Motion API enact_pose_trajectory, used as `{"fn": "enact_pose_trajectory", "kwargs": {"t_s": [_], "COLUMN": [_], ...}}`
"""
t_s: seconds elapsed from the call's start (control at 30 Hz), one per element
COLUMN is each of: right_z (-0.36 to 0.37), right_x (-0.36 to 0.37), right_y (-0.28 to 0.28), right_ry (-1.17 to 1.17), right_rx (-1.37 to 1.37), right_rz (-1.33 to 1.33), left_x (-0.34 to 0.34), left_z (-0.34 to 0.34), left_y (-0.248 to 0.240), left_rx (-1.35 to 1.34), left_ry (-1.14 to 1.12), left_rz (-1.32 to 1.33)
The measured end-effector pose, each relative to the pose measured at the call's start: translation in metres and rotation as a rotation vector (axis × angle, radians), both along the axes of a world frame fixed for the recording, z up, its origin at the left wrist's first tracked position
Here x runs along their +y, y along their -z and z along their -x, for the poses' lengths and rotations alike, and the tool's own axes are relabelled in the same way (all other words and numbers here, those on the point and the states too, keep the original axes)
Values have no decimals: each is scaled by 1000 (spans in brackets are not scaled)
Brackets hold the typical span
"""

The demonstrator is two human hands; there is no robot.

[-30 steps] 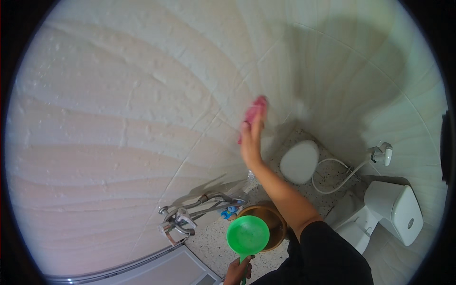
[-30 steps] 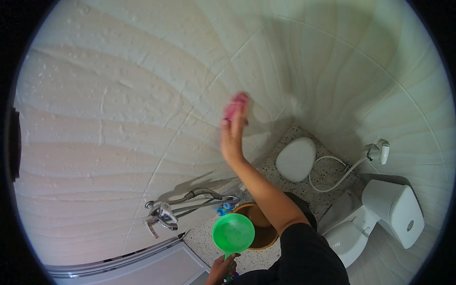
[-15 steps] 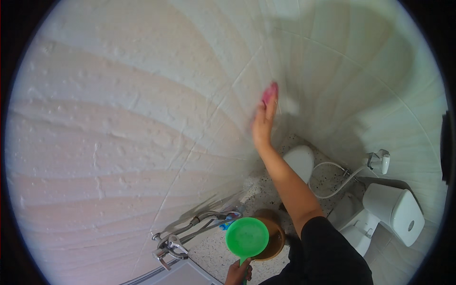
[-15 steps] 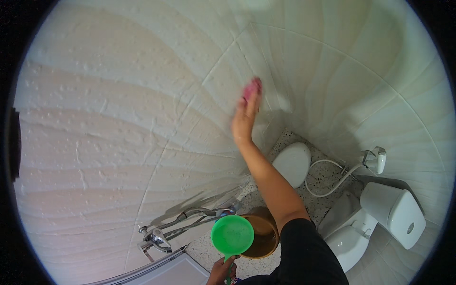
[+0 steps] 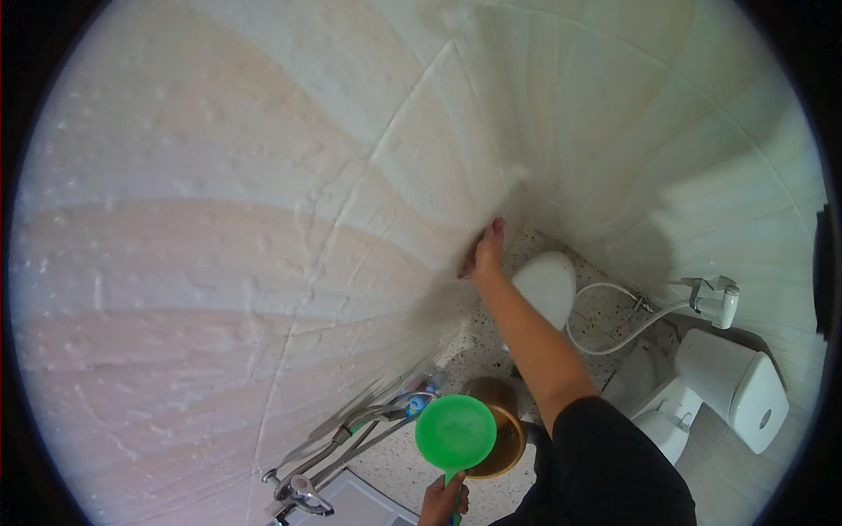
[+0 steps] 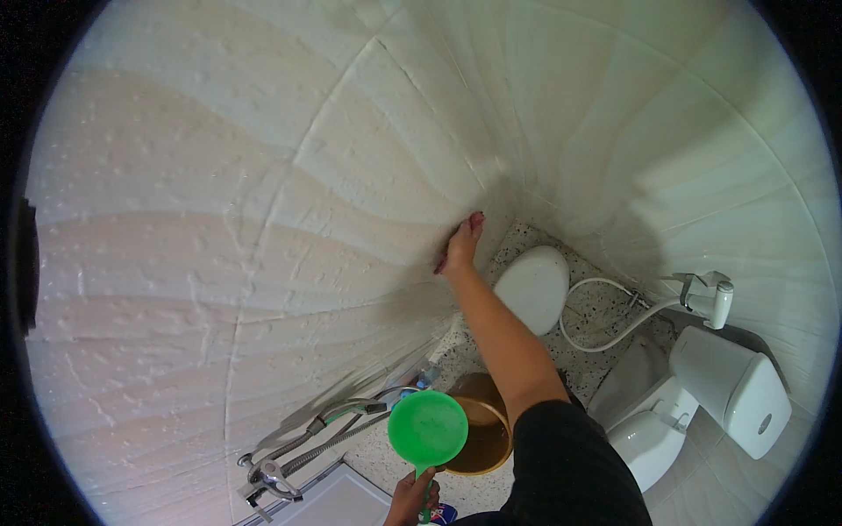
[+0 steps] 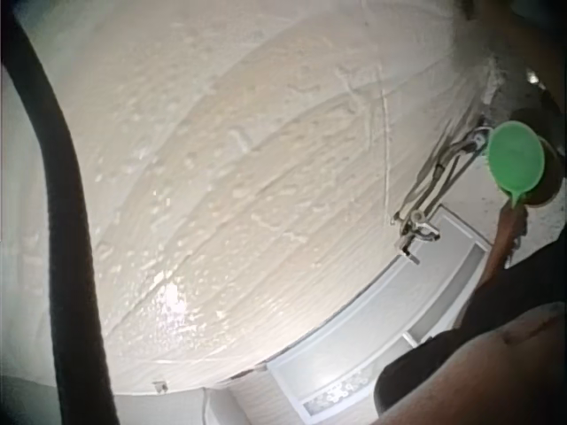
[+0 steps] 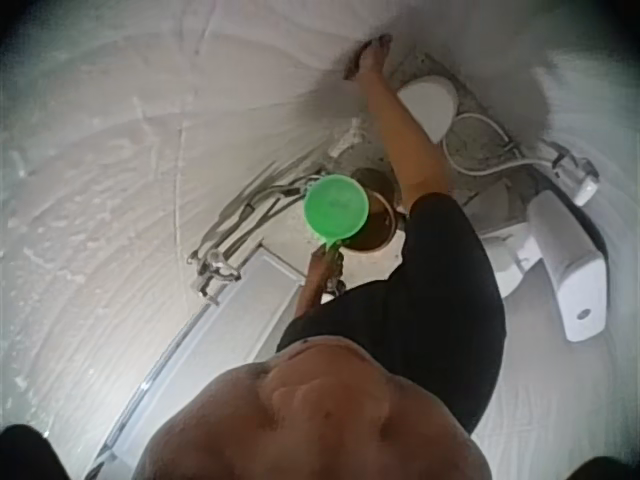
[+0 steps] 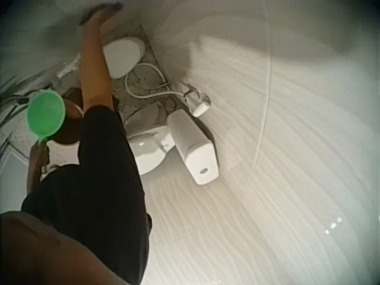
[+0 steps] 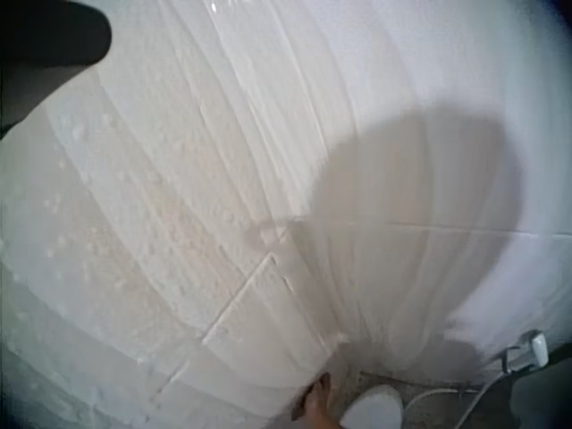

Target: The person organizes toiletries into a green basket, then uses a green scoop to pour water from a brown bucket into the toilet bowl. They then use a pink cloth to wipe the tiled walls of the bathroom.

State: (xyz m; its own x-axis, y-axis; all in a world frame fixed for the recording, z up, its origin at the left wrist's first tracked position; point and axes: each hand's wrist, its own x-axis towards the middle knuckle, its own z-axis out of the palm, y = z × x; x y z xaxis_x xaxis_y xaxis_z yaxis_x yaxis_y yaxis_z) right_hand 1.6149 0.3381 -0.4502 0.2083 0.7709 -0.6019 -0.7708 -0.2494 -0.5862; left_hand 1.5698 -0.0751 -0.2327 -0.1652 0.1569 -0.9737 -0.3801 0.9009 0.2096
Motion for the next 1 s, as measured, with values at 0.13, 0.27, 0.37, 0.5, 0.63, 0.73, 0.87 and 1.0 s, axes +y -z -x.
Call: {"fn": "enact_pose_trajectory", "kwargs": {"t_s": [0.13, 0.27, 0.37, 0.5, 0.63, 0.73, 0.87, 1.0], "right_z": [16, 0, -9, 15, 37, 11, -17, -15], "right_x": [-22, 21, 39, -9, -60, -27, 39, 36], "right_y": [-68, -24, 43, 135, 98, 50, 93, 167], "right_ry": [16, 77, 102, -87, -88, -77, -49, -46], "right_rx": [-718, -776, -462, 306, 46, -567, -656, -21], "right_rz": [-533, -557, -222, 155, 13, -380, -277, -9], "left_x": [-5, -17, -22, -24, -23, -31, -32, -38], "left_z": [-1, 1, -1, -1, 0, -1, -3, -4], "left_y": [13, 40, 56, 69, 81, 89, 100, 113], "left_rx": [71, 127, 138, 113, 87, 104, 122, 142], "left_ry": [11, 8, -20, -50, -147, -129, -71, -50], "left_rz": [-4, -5, 41, 49, 36, 12, -37, 66]}}
